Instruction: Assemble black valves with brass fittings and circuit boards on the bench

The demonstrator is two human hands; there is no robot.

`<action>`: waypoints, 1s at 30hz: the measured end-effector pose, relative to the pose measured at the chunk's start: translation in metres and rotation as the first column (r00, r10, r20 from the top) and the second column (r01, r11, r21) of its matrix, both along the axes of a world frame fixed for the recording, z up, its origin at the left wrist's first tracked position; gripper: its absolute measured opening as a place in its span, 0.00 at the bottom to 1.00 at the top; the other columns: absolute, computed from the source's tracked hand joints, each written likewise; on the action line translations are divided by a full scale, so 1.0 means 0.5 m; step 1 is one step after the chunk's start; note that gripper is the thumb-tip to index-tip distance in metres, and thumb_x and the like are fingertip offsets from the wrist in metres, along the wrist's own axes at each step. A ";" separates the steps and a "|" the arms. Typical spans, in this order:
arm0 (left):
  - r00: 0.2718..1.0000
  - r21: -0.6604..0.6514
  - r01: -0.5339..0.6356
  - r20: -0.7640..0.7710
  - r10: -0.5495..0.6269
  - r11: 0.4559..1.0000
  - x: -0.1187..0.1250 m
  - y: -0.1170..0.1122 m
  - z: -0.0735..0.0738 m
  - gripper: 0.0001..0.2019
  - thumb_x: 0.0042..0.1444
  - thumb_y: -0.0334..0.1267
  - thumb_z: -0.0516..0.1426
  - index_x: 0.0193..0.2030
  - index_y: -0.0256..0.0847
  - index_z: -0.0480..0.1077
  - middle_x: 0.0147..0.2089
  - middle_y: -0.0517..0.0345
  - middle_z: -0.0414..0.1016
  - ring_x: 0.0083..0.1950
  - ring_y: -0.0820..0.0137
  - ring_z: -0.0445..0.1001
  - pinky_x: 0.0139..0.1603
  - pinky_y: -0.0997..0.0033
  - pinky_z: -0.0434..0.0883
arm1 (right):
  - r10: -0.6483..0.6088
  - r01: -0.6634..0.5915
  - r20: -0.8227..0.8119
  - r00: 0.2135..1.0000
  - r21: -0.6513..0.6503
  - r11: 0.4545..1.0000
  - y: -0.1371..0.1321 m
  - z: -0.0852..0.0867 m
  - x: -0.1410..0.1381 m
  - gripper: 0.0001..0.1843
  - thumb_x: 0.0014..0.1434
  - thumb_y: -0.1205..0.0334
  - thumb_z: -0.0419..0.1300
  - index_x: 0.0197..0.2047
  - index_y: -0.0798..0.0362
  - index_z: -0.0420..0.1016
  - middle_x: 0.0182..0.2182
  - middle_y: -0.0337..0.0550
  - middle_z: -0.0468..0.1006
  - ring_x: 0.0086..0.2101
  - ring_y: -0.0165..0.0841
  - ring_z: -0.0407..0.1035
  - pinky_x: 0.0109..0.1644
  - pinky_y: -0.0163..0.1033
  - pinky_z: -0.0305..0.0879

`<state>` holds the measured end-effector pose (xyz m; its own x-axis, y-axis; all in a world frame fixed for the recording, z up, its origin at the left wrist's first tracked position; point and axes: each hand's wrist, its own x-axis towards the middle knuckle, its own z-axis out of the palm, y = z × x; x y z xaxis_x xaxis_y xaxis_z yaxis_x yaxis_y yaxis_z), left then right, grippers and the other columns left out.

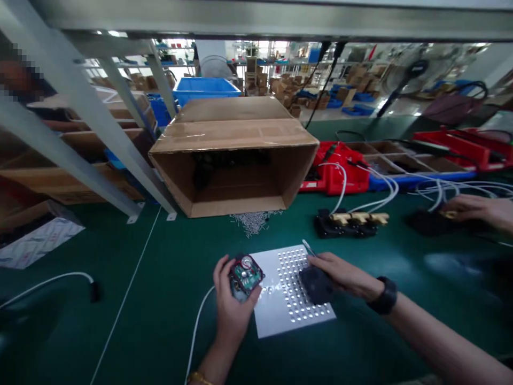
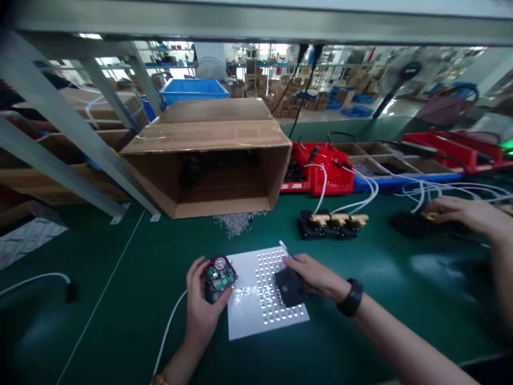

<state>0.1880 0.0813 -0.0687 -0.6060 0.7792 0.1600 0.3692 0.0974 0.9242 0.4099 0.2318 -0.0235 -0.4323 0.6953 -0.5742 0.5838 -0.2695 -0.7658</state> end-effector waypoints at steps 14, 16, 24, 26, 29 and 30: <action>0.988 -0.102 0.141 0.083 -0.133 0.985 0.030 -0.026 0.080 0.34 0.41 0.36 0.65 0.54 0.42 0.55 0.50 0.51 0.67 0.50 0.62 0.69 0.51 0.57 0.67 | -0.044 0.081 -0.106 0.993 0.372 0.925 -0.146 -0.010 0.000 0.26 0.57 0.41 0.49 0.51 0.49 0.66 0.31 0.43 0.68 0.19 0.28 0.59 0.20 0.34 0.56; 0.965 -0.157 0.208 -0.127 -0.229 0.965 0.047 -0.039 0.110 0.35 0.38 0.39 0.67 0.54 0.43 0.57 0.51 0.52 0.67 0.52 0.59 0.67 0.52 0.54 0.65 | -0.254 0.250 -0.381 0.889 -0.059 0.966 -0.143 -0.002 -0.023 0.25 0.56 0.39 0.48 0.44 0.50 0.68 0.21 0.35 0.63 0.13 0.23 0.45 0.15 0.29 0.45; 0.808 -0.338 0.193 -0.478 -0.345 0.921 0.086 -0.048 0.139 0.37 0.39 0.42 0.67 0.55 0.39 0.58 0.43 0.52 0.68 0.45 0.58 0.66 0.47 0.53 0.66 | -0.189 0.127 -0.561 0.806 -0.147 0.981 -0.175 0.027 -0.108 0.23 0.57 0.43 0.53 0.49 0.47 0.64 0.35 0.39 0.72 0.22 0.26 0.63 0.21 0.29 0.58; 0.792 -0.343 0.183 -0.504 -0.345 0.921 0.081 -0.048 0.138 0.36 0.40 0.42 0.66 0.55 0.39 0.57 0.43 0.52 0.68 0.44 0.58 0.66 0.46 0.54 0.67 | 0.032 0.037 -0.539 0.842 0.116 0.993 -0.176 0.035 -0.109 0.20 0.60 0.46 0.51 0.50 0.48 0.63 0.42 0.42 0.71 0.39 0.35 0.67 0.39 0.36 0.66; 0.768 -0.332 0.176 -0.543 -0.341 0.927 0.072 -0.047 0.140 0.34 0.42 0.43 0.65 0.55 0.39 0.57 0.42 0.51 0.68 0.44 0.58 0.67 0.45 0.54 0.67 | 0.283 -0.088 -0.405 0.869 0.438 0.895 -0.172 0.044 -0.108 0.19 0.63 0.50 0.47 0.52 0.51 0.61 0.44 0.46 0.69 0.48 0.40 0.62 0.53 0.44 0.58; 0.762 -0.330 0.178 -0.550 -0.342 0.927 0.070 -0.046 0.142 0.34 0.42 0.44 0.65 0.54 0.38 0.57 0.42 0.51 0.68 0.44 0.58 0.67 0.45 0.53 0.67 | 0.327 -0.115 -0.363 0.872 0.497 0.860 -0.171 0.046 -0.109 0.19 0.63 0.51 0.47 0.53 0.52 0.60 0.45 0.47 0.69 0.49 0.40 0.61 0.55 0.45 0.56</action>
<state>0.2228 0.0581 0.0023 -0.2234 0.9542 0.1987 0.8742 0.1060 0.4738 0.3554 0.1464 -0.0004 -0.7300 0.6816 0.0500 0.1769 0.2591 -0.9495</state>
